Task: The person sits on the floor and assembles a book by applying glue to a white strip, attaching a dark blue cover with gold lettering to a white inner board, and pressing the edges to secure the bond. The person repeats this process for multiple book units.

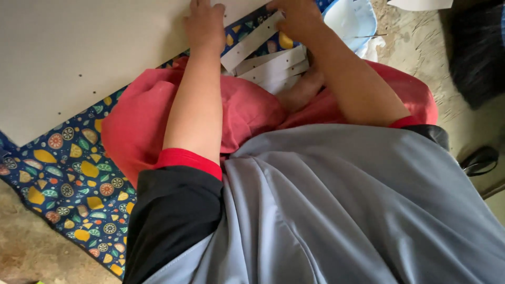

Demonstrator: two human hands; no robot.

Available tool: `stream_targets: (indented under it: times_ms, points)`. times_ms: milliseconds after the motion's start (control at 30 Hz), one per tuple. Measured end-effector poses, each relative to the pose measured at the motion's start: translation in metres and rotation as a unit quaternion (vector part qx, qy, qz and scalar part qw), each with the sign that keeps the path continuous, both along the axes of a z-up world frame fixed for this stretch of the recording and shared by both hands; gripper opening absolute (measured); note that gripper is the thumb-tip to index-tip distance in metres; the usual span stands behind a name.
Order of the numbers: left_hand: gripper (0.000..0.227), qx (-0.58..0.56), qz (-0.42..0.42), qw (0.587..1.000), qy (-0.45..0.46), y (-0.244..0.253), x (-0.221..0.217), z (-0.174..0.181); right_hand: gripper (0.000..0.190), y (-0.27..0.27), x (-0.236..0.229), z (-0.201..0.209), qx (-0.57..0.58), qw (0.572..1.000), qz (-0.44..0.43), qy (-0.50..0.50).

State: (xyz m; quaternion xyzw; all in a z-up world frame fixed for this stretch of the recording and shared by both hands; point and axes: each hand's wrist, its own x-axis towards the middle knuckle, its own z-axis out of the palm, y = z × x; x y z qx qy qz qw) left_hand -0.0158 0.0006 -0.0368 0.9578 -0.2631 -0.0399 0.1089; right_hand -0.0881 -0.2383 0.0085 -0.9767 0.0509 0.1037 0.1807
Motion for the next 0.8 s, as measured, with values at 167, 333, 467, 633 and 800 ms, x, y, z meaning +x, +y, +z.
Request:
stream_targets:
  times_ms: [167, 333, 467, 633, 800]
  points:
    - [0.038, 0.034, 0.037, 0.996, 0.071, 0.009, -0.004, 0.019, 0.066, -0.025, -0.012, -0.022, -0.016, 0.990, 0.139, 0.001]
    - [0.061, 0.109, 0.003, 0.990, 0.086, 0.003, -0.016, 0.048, 0.069, -0.046, -0.013, -0.051, -0.031, 0.992, 0.121, 0.025]
    - [0.056, 0.127, -0.017, 0.974, 0.190, -0.011, -0.039, 0.070, 0.061, -0.030, -0.018, -0.017, 0.015, 0.996, 0.082, 0.037]
    - [0.050, 0.209, -0.046, 0.938, 0.273, -0.012, -0.037, 0.072, 0.038, -0.038, -0.014, -0.038, -0.017, 0.991, 0.133, 0.006]
    - [0.039, 0.094, 0.032, 0.927, 0.362, 0.005, -0.026, 0.085, 0.013, -0.053, -0.013, -0.048, 0.041, 0.992, 0.115, -0.003]
